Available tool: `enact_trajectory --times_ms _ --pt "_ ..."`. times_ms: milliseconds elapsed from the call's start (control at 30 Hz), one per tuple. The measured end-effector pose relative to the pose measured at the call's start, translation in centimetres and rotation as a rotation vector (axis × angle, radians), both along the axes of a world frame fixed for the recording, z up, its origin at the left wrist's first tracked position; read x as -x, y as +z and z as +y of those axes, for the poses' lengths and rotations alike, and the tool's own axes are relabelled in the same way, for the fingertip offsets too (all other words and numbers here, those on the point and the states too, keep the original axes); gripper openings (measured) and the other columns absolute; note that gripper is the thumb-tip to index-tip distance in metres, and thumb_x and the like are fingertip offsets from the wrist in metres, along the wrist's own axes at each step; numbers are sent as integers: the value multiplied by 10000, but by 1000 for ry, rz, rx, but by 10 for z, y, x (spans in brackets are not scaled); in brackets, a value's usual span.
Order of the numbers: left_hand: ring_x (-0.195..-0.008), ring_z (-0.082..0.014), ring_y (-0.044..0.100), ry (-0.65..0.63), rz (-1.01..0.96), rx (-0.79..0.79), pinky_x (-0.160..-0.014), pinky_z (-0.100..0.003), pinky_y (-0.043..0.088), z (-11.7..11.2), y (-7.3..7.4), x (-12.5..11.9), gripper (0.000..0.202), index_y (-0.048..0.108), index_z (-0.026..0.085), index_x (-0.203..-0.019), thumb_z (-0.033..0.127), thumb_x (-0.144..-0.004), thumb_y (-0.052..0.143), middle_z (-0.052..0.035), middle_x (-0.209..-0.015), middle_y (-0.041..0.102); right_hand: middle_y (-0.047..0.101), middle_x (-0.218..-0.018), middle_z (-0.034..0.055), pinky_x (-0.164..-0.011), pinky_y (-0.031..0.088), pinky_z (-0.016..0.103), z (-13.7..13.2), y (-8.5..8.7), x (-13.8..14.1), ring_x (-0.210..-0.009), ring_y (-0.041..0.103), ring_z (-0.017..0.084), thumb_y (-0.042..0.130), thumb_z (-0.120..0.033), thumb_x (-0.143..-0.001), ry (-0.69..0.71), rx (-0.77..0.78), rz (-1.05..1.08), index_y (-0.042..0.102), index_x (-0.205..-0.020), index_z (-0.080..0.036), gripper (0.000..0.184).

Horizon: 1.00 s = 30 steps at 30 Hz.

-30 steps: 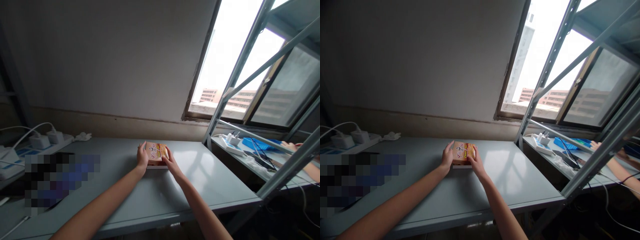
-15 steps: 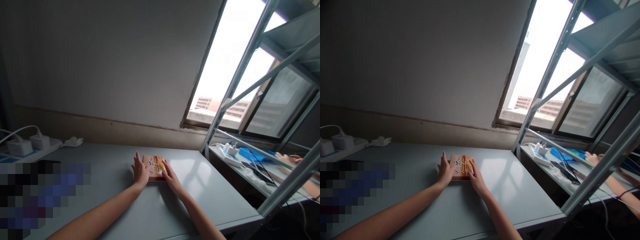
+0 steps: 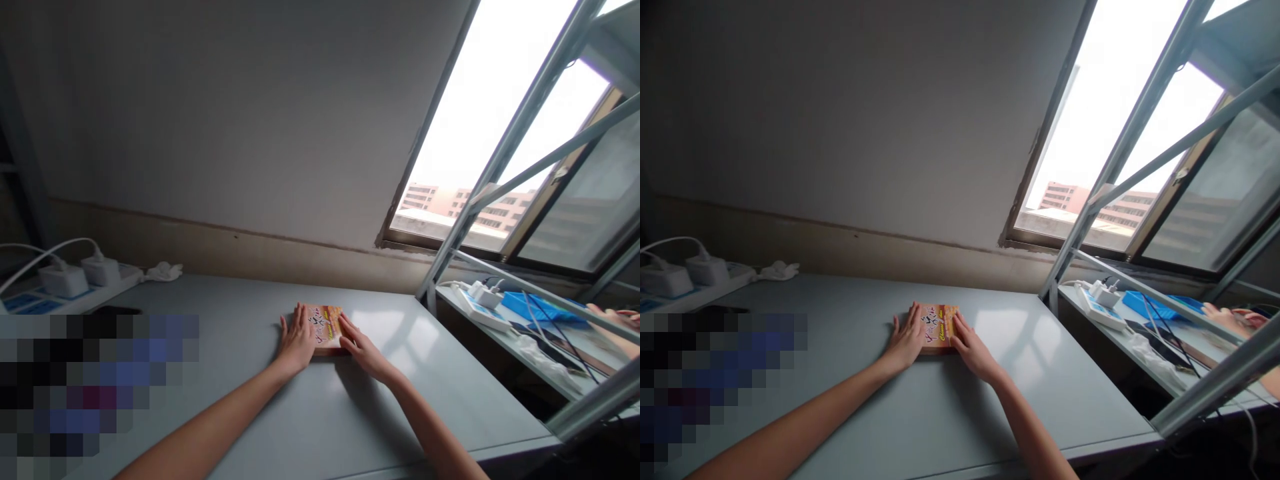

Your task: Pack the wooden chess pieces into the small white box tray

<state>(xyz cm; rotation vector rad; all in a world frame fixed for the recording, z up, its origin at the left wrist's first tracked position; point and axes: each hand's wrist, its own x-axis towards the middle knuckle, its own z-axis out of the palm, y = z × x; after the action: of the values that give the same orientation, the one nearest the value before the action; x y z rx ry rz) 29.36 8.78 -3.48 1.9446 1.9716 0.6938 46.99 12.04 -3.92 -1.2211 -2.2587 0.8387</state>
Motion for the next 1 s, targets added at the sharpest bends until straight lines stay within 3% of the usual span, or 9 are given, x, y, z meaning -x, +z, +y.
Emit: enact_trajectory --times_ms 200,333,400,500,633,800,1000 --pt "-1329 -219 68 -41 31 9 -1052 -506 23 1 3 0 608 124 -14 -1351 308 -843 210 -169 -1427 78 47 -1446 52 -1092 13 363 -4 -13 2 -1325 26 167 257 -622 -808 -41 -36 55 143 -1383 -150 753" --pt "-1325 -224 95 6 -17 -2 -1043 -525 34 4 3 0 567 164 47 -1357 319 -860 199 -161 -1427 104 82 -1444 33 -1078 -49 404 7 -5 6 -1325 33 192 338 -655 -764 -55 61 140 202 -1372 -214 762" --pt "-1324 -232 93 31 -37 -9 -1040 -532 33 7 2 2 523 243 93 -1342 314 -870 198 -148 -1429 116 120 -1440 35 -1084 -2 401 17 2 11 -1322 80 193 350 -673 -745 -100 125 242 221 -1365 -227 775" --pt "-1323 -231 100 122 -99 -47 -1041 -534 55 13 0 9 484 306 127 -1320 280 -877 186 -133 -1430 137 157 -1434 50 -1086 87 364 35 10 20 -1314 133 173 306 -683 -752 -214 143 426 226 -1362 -200 782" --pt "-1303 -190 211 293 -274 -59 -1059 -461 154 22 -3 20 522 219 89 -1352 264 -885 63 -127 -1406 242 181 -1427 60 -1083 93 349 44 9 30 -1314 132 173 313 -679 -749 -289 141 571 265 -1340 -178 776" --pt "-1300 -216 217 156 -88 -18 -1071 -423 126 24 -8 21 478 397 96 -1268 278 -863 222 -118 -1380 301 323 -1352 85 -1040 233 350 34 3 37 -1238 309 202 400 -630 -741 -189 190 645 287 -1308 -181 733" --pt "-1285 -231 259 119 -26 -27 -1065 -410 161 24 -18 16 517 366 70 -1281 325 -837 292 -150 -1351 353 400 -1261 75 -991 308 313 27 5 40 -1158 396 191 430 -535 -769 -187 194 652 301 -1285 -192 633"
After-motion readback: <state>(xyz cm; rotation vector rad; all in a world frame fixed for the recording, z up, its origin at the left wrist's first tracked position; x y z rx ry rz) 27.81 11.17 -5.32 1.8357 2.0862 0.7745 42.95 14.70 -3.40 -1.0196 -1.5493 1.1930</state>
